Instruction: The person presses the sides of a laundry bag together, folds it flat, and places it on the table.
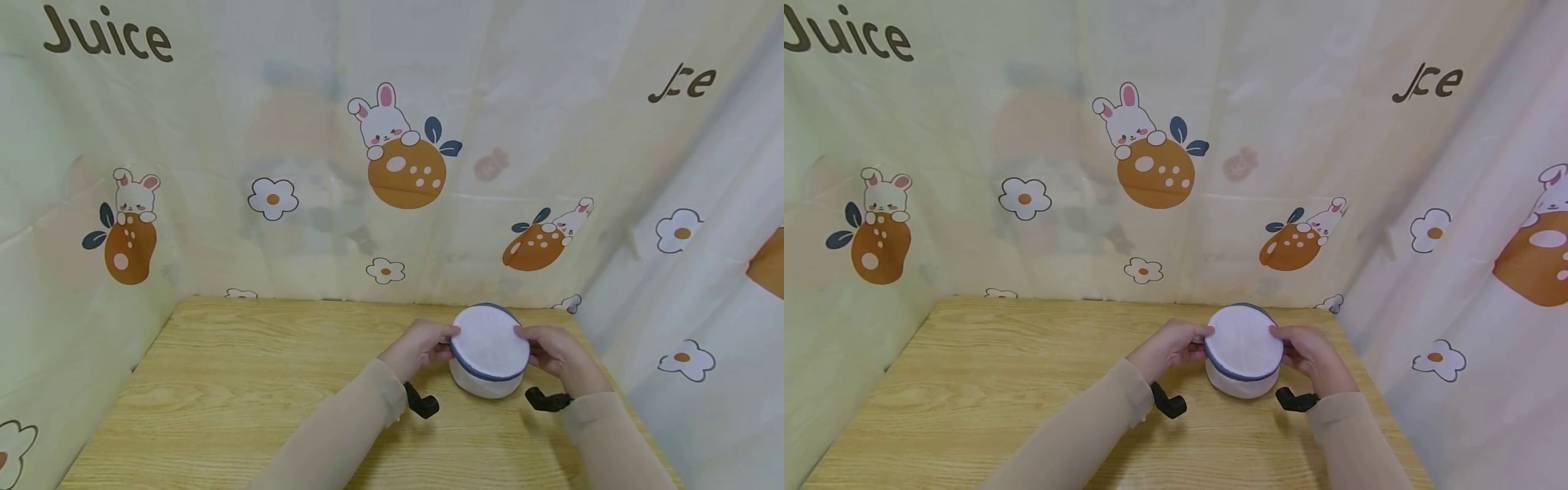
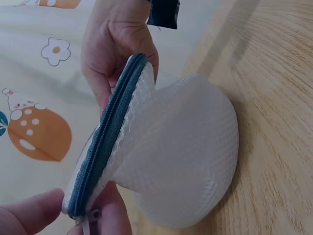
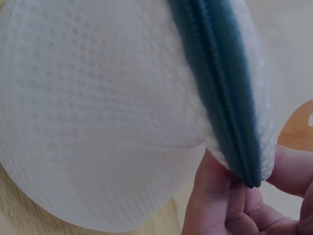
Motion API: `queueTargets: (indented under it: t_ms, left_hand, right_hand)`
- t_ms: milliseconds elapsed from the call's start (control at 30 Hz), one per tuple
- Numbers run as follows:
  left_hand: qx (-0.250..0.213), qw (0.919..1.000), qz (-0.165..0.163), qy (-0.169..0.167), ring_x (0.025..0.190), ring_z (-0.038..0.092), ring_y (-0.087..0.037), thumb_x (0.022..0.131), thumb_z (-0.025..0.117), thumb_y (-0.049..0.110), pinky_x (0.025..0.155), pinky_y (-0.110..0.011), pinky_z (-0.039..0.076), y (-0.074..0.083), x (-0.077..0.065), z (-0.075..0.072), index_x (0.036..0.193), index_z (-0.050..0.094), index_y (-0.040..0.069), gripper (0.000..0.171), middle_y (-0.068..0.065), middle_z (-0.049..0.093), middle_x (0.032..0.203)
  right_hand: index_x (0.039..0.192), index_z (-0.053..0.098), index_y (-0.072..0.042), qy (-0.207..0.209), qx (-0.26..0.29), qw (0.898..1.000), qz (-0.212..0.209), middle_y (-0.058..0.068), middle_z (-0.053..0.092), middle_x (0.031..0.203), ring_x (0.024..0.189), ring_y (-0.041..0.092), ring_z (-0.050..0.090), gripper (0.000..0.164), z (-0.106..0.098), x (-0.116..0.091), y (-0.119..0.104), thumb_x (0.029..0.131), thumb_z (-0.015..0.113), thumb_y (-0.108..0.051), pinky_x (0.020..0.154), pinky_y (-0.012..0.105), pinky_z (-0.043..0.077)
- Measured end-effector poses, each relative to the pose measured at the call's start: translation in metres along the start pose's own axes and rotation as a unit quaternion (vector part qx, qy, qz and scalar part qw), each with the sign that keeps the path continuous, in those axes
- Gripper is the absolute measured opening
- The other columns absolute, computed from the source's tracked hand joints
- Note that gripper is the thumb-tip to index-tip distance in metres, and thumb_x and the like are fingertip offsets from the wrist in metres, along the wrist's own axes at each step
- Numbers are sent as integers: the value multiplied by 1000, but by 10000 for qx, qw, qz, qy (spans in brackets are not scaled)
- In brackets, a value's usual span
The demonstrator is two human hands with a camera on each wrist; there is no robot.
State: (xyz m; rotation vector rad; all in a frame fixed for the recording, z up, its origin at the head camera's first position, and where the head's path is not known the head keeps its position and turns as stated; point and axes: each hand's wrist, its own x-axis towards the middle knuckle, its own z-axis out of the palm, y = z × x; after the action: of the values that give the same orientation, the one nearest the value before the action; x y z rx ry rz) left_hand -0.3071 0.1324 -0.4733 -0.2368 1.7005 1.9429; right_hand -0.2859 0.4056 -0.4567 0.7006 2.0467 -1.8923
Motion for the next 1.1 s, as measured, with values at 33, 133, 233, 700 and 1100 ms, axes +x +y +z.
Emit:
queueTargets:
  t_ms: [33,133,233,700,1100]
  left_hand:
    - [-30,10000,11,-11,72,70,-15,98,80,14,87,-35,66,0,0,0,100,78,1,14,-6,72,79]
    - [-62,10000,56,-28,75,71,-16,96,82,15,84,-34,67,-1,0,0,100,79,2,14,-6,74,83]
    - [-56,9999,73,-69,76,72,-16,95,82,15,87,-36,66,-3,0,-2,98,80,3,13,-6,76,85]
    - [-247,9987,-126,-420,80,76,-20,94,83,11,90,-36,66,-18,-13,-16,96,79,3,10,-11,78,89]
    - [-445,9981,2,-433,79,74,-17,96,80,11,87,-34,66,-27,-21,-7,102,77,-1,14,-9,74,87]
  right_hand:
    - [127,69,0,38,-31,10000,21,1,74,89,82,16,70,33,0,0,0,102,76,-21,76,28,64]
    - [139,61,2,105,-256,9996,68,2,73,91,83,17,69,47,-1,-3,-1,103,74,-26,76,27,63]
    - [145,57,3,106,-543,9985,52,2,72,93,84,18,67,55,-4,-6,0,105,72,-31,75,27,62]
    - [144,55,6,-224,-510,9984,-134,4,75,94,84,17,74,54,-5,-31,14,106,70,-30,81,31,66]
    - [114,71,0,-311,59,9991,-299,3,77,86,78,14,76,23,6,-39,29,107,68,-23,78,31,67]
